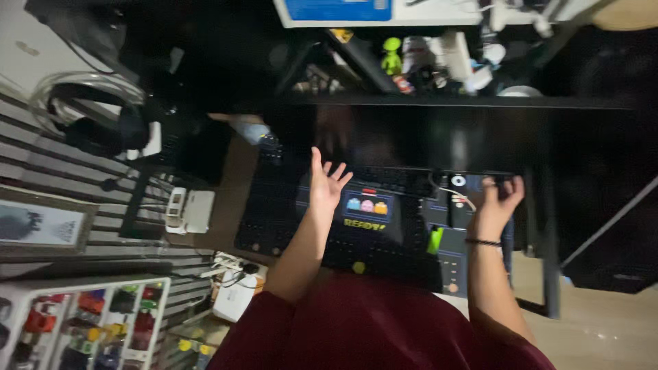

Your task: The person cleans a cluttered desk area using a cloth. They wipe the monitor, keyboard, mouse, and desk surface while moving various items aside to reach different spots.

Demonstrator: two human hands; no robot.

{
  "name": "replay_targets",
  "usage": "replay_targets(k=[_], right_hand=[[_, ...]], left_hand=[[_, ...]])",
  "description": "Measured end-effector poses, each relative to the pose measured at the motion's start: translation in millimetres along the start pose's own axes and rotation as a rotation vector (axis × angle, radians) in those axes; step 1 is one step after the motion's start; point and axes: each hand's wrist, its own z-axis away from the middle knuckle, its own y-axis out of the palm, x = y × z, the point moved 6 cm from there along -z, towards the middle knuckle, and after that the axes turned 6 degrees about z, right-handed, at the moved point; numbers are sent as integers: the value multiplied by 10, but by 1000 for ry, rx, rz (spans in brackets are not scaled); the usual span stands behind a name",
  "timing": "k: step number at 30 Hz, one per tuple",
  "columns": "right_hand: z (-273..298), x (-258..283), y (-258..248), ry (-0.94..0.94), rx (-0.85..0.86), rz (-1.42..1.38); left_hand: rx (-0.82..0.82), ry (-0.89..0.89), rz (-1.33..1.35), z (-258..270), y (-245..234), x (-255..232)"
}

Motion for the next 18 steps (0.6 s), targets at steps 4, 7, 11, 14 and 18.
replay_targets(k=[4,7,11,14,18], right_hand=[[3,-85,193,391,-128,-135],[-55,11,441,458,-96,-171],[-111,-49,624,484,-123,-148],[-220,-128,670,490,-149,-135],[-273,-153,718,510,-177,-133]], left_hand=[[-46,-123,111,-358,-175,-96],[-8,-160,81,-552,-178,-57],[-21,-159,71,-700,-221,-33],[-60,-171,76,-748,-260,2],[-64,-156,48,-837,-223,-38]])
